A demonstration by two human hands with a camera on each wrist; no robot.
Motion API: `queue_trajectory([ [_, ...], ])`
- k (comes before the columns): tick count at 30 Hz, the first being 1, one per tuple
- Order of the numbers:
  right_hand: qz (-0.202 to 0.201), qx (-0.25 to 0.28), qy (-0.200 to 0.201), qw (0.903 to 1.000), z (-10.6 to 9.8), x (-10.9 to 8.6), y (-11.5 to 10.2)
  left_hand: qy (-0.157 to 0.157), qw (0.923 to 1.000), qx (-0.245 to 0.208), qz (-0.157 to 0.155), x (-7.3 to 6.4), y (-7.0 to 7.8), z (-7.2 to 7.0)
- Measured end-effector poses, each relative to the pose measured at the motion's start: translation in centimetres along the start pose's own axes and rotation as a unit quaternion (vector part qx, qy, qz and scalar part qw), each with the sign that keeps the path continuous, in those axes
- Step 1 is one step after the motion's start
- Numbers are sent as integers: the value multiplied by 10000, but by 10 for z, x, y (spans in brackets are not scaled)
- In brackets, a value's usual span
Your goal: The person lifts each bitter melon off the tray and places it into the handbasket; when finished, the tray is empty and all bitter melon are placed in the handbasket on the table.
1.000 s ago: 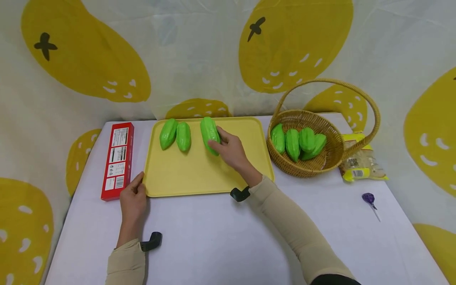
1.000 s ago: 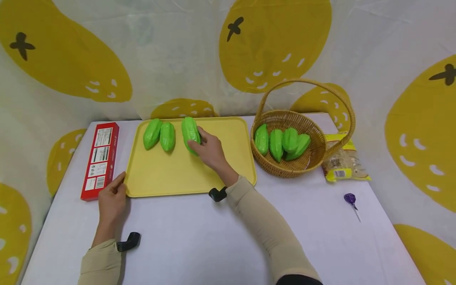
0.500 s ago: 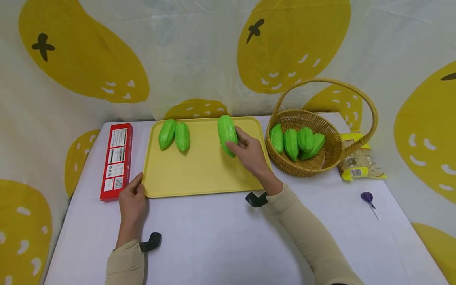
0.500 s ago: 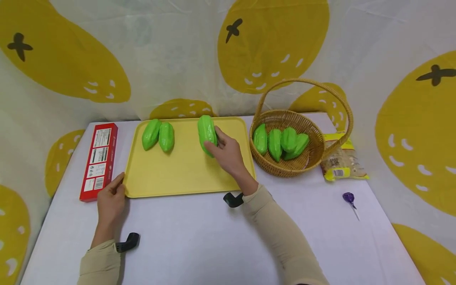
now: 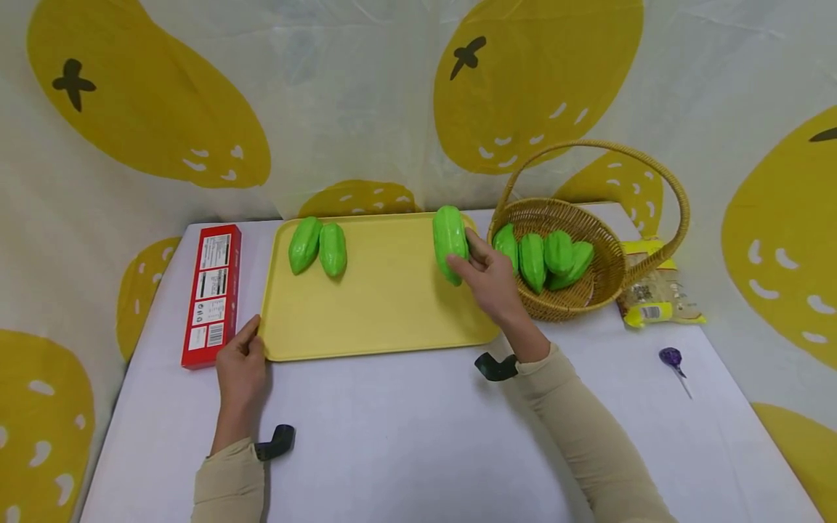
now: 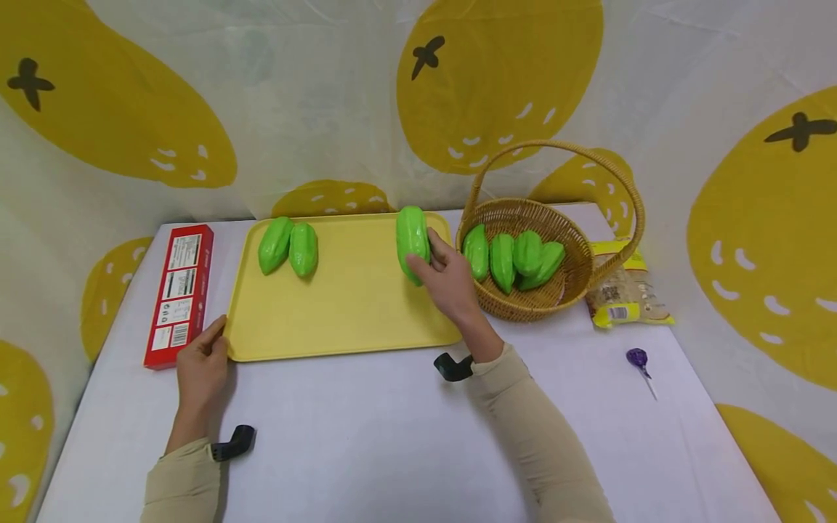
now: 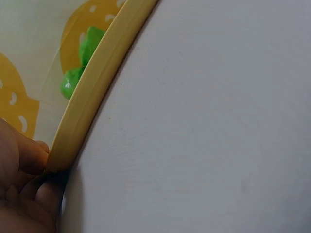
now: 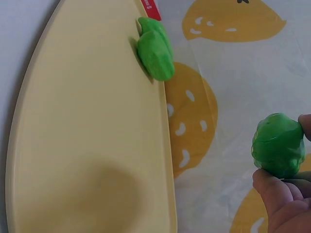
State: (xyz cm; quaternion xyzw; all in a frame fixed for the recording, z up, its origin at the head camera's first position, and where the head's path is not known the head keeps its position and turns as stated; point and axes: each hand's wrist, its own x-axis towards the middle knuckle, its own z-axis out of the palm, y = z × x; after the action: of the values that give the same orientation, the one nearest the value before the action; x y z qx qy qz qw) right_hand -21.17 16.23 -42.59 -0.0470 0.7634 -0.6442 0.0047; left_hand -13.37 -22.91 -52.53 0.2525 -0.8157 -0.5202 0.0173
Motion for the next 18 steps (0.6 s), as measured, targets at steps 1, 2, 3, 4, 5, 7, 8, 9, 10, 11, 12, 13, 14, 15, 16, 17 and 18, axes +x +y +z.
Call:
queue_trajectory([
  [1,2,-4,48,10000,-3,-1,0,6,10000,10,-13,0,1,0],
  [2,9,-5,87,10000,-6,-2,0,4,10000,3,-26,-1,1,0],
  [3,15,14,112,9999,-10,-2,0,5,10000,5,-28,-1,2,0],
  [4,41,25,145,9999,-13,-3,0,9,10000,4,-34,-1,2,0],
  [5,64,43,191,9998,-16,-4,0,17,10000,-4,-37,-1,2,0],
  [7,111,96,255,9996,-24,-5,0,30,10000,-35,-41,-2,3,0],
  [8,145,134,274,9994,-27,-5,1,36,10000,-43,-34,-1,3,0],
  [9,160,162,306,9993,-31,-6,1,48,10000,-42,-25,-1,3,0],
  [10,181,161,368,9990,-34,-6,2,56,10000,-49,-23,-1,3,0],
  [11,182,150,423,9988,-38,-7,3,58,10000,-53,-20,-1,3,0],
  [12,190,122,476,9986,-41,-8,4,66,10000,-45,-13,-1,3,0],
  [13,193,68,539,9983,-45,-8,4,71,10000,-35,-6,-1,3,0],
  [14,216,22,603,9979,-48,-9,6,75,10000,-20,-4,-1,3,0],
  [15,231,-51,681,9974,-52,-10,7,65,10000,-18,-6,-1,3,0],
  [16,248,-87,737,9969,-55,-10,9,62,10000,-11,-5,-1,2,0],
  [17,284,-125,771,9965,-59,-10,11,62,10000,-4,-3,-1,2,0],
  [18,337,-164,801,9961,-63,-10,13,73,10000,-5,20,-1,2,0],
])
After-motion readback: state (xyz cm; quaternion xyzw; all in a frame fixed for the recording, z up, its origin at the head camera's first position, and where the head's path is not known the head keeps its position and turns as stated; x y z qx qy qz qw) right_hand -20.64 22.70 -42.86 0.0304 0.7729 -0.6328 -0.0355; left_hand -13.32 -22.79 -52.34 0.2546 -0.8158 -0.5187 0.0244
